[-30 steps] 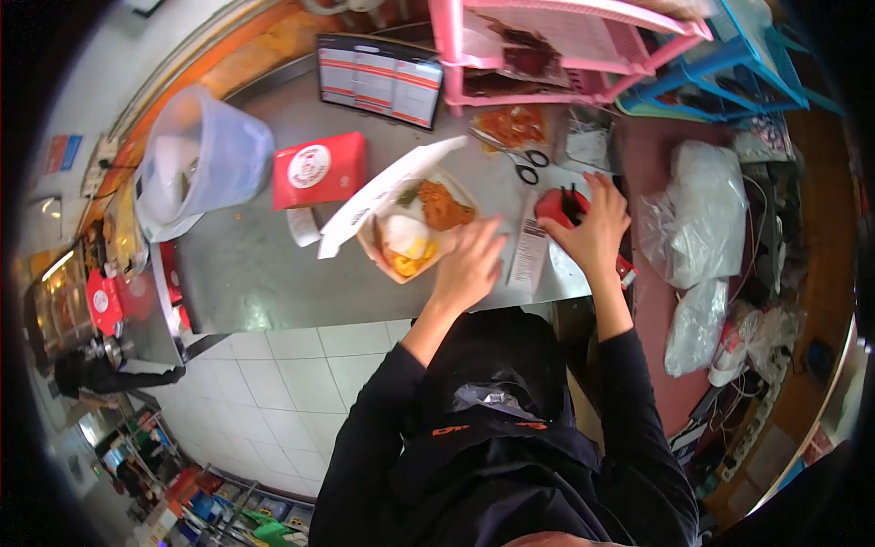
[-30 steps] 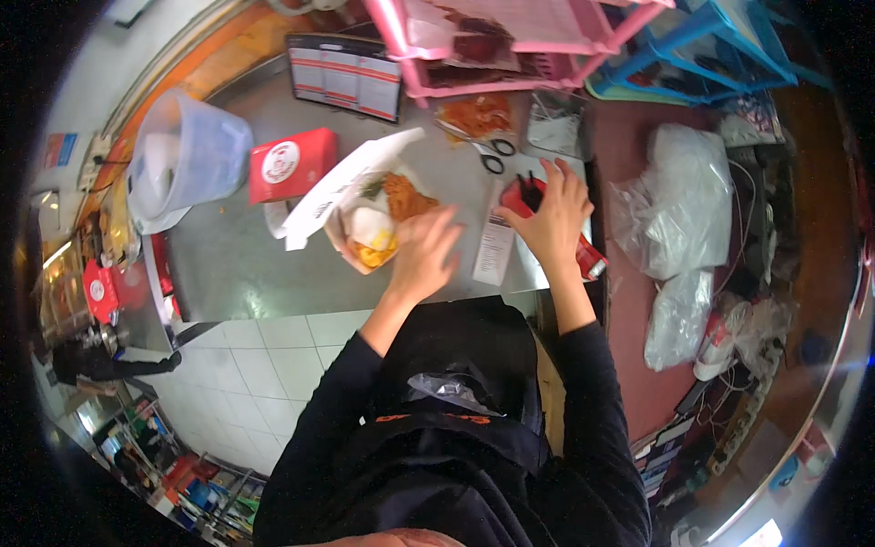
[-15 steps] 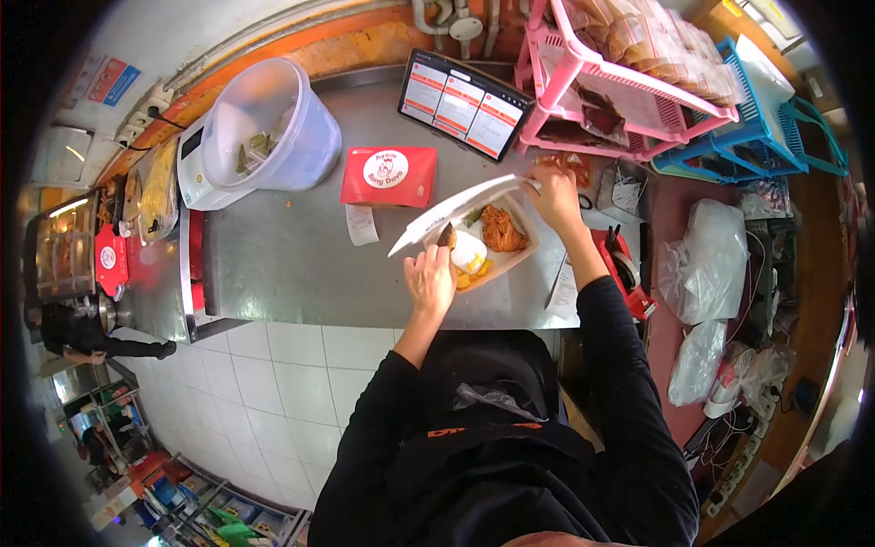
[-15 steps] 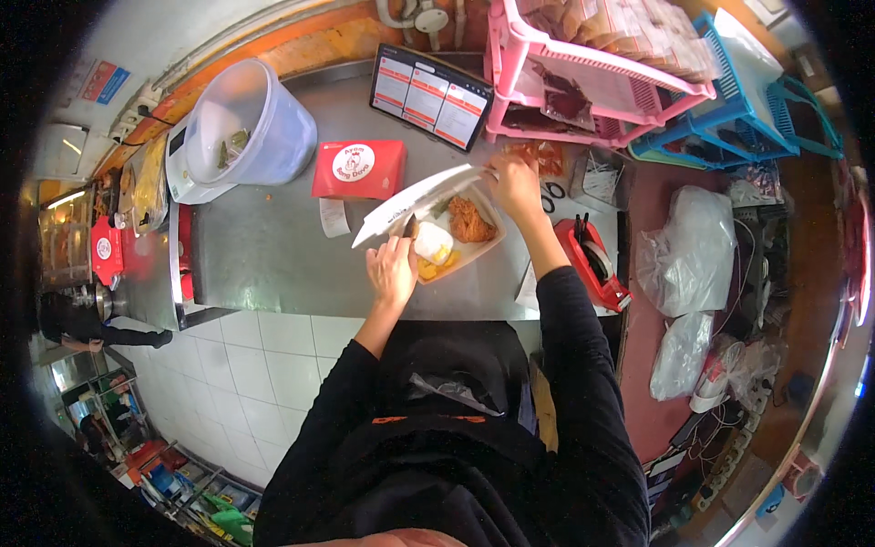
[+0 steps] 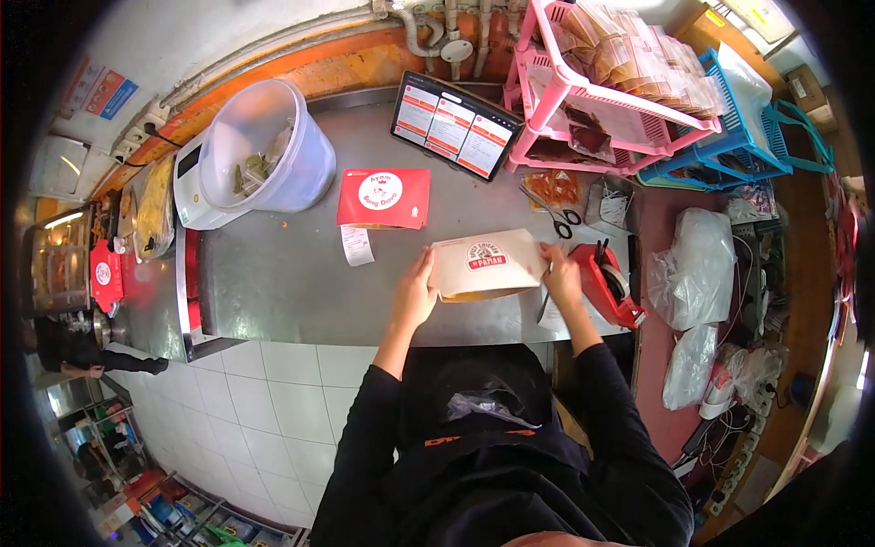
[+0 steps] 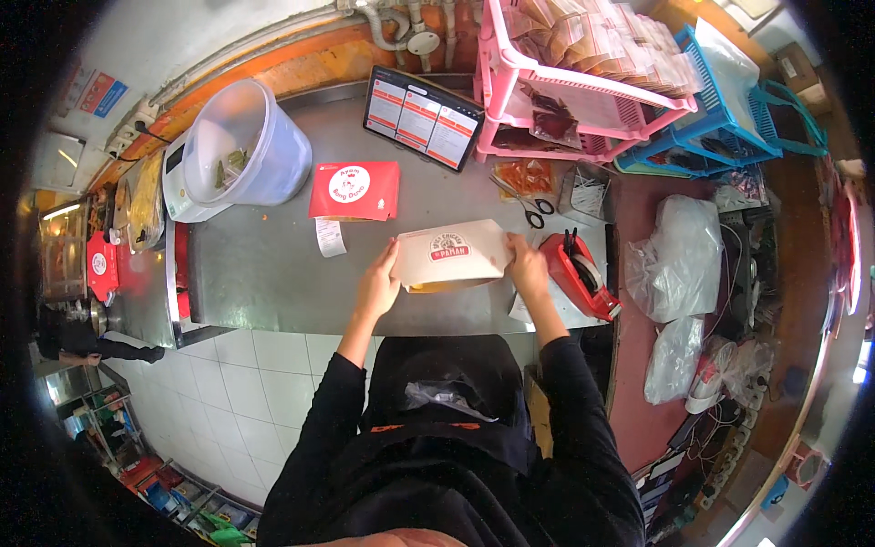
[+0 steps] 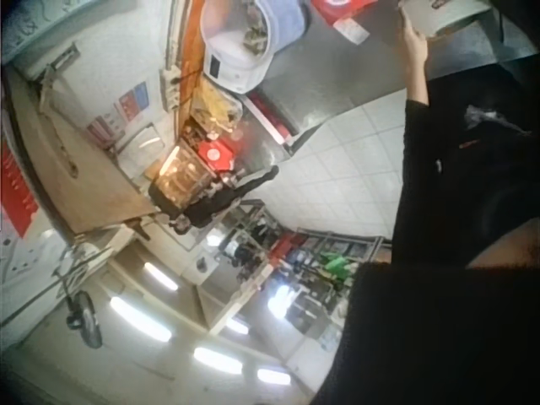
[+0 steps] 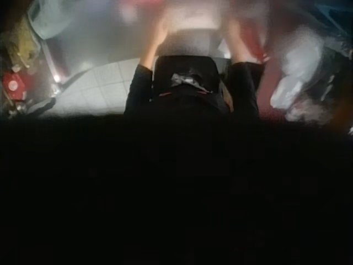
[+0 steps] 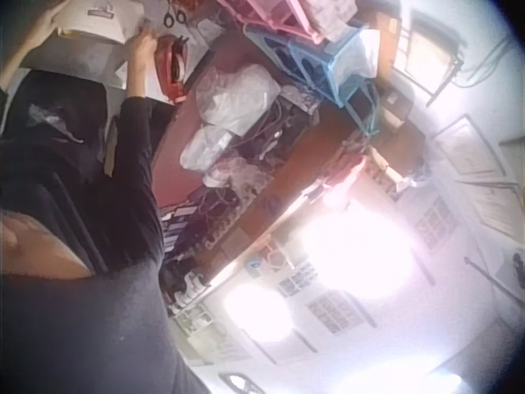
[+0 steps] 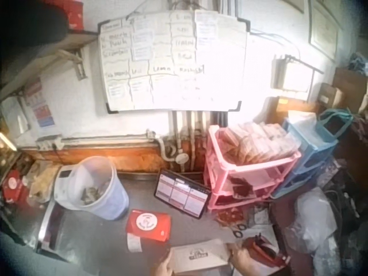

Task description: The person scoops food into a container using a spoon, adds fried chicken, and places the container into a plastic bag. The person uses a stapler to attach a receipt to the bag and then checks information on a row of mobile phones.

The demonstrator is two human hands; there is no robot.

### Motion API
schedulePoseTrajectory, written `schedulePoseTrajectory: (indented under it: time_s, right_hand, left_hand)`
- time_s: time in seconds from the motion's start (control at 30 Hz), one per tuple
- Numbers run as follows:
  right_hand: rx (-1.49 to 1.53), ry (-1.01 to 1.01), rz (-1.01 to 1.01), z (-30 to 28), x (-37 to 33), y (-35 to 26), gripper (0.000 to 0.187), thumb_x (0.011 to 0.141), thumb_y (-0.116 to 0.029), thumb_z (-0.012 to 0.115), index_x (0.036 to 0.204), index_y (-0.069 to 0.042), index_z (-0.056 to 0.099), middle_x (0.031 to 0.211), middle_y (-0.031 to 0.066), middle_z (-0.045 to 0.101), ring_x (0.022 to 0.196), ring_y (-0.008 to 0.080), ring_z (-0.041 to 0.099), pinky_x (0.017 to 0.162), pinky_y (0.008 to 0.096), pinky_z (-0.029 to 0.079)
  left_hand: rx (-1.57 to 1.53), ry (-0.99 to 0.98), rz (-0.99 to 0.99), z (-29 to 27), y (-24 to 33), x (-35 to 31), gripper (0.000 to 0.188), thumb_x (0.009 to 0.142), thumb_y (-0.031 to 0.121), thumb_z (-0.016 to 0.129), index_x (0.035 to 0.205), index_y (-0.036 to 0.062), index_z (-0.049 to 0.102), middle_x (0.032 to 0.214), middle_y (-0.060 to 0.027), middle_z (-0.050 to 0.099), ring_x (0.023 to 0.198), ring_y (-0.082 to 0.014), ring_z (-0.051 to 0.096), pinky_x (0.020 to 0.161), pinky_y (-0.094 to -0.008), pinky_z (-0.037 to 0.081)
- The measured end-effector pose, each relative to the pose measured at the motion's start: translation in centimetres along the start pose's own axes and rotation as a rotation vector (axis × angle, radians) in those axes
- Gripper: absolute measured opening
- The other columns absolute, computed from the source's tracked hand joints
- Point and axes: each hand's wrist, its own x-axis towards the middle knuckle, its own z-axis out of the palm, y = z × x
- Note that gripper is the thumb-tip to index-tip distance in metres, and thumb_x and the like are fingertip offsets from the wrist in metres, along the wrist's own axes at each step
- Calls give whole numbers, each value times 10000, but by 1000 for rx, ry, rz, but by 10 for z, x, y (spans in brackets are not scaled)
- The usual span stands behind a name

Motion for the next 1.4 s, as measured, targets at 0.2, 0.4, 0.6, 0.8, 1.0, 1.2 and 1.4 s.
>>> schedulePoseTrajectory:
  time_s: [0.2, 0.4, 0.6, 0.8, 1.0, 1.2, 1.4]
  right_hand:
    - [498, 49, 485, 29, -22, 10, 206, 674, 63, 513, 861, 17, 442, 795, 202, 597, 744, 216, 602, 650, 301, 469]
    - [143, 45, 348, 10, -39, -2, 377, 641, 28, 469, 1006, -25, 549, 788, 218, 580, 771, 324, 582, 653, 341, 456]
    - [340, -121, 268, 8, -50, -5, 418, 653, 61, 468, 1054, -44, 522, 980, 187, 522, 884, 306, 535, 730, 327, 445]
    - [624, -337, 720, -4, -37, -11, 342, 785, -227, 434, 991, 26, 537, 973, 216, 511, 892, 322, 528, 728, 343, 437]
    - [43, -270, 576, 13, -34, -35, 545, 775, -461, 436, 962, 42, 534, 940, 253, 501, 822, 376, 532, 741, 405, 422]
    - [79, -82, 631, 19, -50, -45, 493, 786, -366, 486, 1052, 49, 479, 971, 211, 468, 904, 344, 485, 780, 373, 402]
    - [115, -28, 609, 25, -56, -42, 457, 780, -306, 520, 1073, 42, 467, 963, 188, 456, 920, 323, 460, 781, 367, 393]
  left_hand:
    - [-410, -42, -397, 28, 14, 6, 431, 772, 55, 386, 1200, 12, 361, 1118, -222, 450, 961, -369, 482, 801, -361, 401]
    - [-676, -177, -471, 31, 21, 13, 423, 835, 160, 398, 1230, 25, 335, 1159, -197, 446, 1013, -278, 464, 857, -317, 345]
    - [-742, -342, -322, 34, -17, -6, 508, 792, 62, 394, 1271, 1, 235, 1302, -136, 288, 1179, -223, 301, 935, -339, 282]
    - [-1043, -496, -962, -4, 2, 28, 375, 798, 274, 472, 1063, 9, 495, 1056, -80, 507, 996, -144, 456, 875, -300, 338]
    - [-887, -359, -706, 21, 0, 23, 344, 788, 241, 502, 1066, 44, 457, 1021, -54, 499, 1001, -138, 434, 892, -279, 302]
    - [-871, -343, -807, 26, 19, 6, 497, 839, 313, 417, 1219, 25, 279, 1241, -102, 331, 1161, -203, 296, 955, -313, 227]
    - [-817, -88, -709, 48, 9, -3, 324, 823, 201, 471, 1053, -11, 389, 1099, -116, 420, 1034, -200, 386, 897, -320, 284]
